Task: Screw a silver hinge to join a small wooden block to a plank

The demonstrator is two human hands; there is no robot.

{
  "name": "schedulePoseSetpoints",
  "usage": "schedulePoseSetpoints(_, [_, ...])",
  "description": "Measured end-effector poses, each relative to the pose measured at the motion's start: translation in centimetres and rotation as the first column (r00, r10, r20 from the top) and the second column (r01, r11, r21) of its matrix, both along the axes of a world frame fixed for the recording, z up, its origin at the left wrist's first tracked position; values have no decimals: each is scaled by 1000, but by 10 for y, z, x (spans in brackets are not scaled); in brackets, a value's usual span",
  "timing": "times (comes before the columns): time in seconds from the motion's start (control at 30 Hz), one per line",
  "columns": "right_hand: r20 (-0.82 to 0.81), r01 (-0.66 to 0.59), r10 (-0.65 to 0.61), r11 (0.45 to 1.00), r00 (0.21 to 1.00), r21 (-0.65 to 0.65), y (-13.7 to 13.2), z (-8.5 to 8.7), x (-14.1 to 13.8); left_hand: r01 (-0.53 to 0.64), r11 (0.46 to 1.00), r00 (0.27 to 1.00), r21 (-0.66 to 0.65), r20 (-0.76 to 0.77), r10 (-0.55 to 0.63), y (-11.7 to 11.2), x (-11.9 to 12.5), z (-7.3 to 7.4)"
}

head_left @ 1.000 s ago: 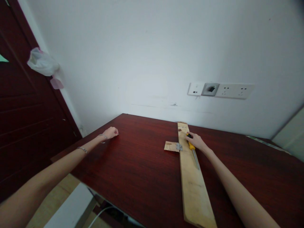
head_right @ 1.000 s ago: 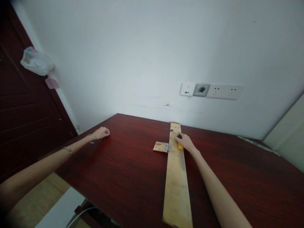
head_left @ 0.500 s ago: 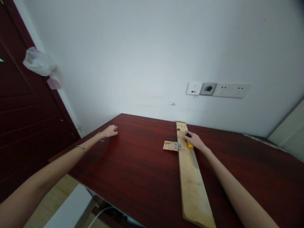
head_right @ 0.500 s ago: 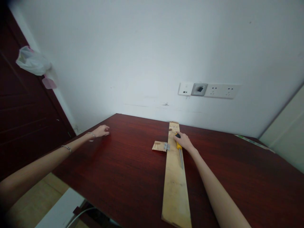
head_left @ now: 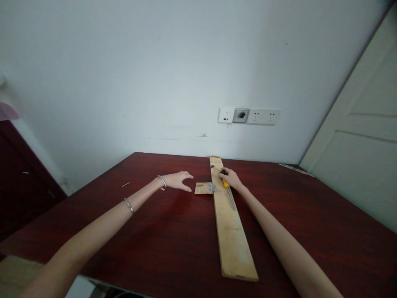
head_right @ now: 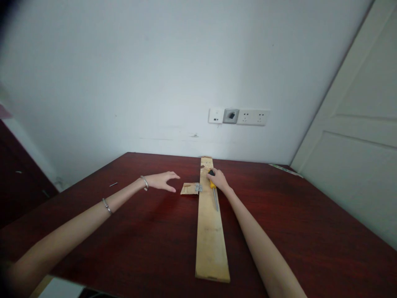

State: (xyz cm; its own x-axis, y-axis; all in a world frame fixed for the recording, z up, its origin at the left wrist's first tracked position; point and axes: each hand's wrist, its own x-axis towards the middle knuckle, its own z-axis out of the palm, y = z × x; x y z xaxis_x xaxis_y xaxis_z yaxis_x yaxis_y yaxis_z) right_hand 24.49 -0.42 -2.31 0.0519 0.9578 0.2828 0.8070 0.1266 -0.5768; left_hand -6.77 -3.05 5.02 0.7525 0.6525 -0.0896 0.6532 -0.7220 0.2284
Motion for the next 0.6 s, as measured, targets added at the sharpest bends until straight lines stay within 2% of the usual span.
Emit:
schedulePoseSetpoints(0.07, [-8, 9, -9, 1000, 1000, -3, 0, 0, 0, 51, 997, 998, -53, -40, -54, 0, 30, -2])
schedulePoseSetpoints(0.13, [-12, 9, -9, 1000, 1000, -2, 0, 0, 0, 41, 997, 998, -60, -52, -45, 4, 55, -6])
schedulePoseSetpoints(0.27, [-7, -5, 5, 1000, 1000, 5, -1, 2, 0, 78, 993, 997, -86, 0, -78, 15, 86, -21])
schedulePoseSetpoints(0.43, [17, -7, 6, 1000, 1000, 12, -3, 5, -1, 110, 991, 994, -72, 30, -108, 22, 94, -38])
schedulePoseSetpoints(0.6, [26, -8, 7, 1000, 1000, 27, -8, 13, -4, 95, 992, 995, -84, 42, -92, 24, 88, -41])
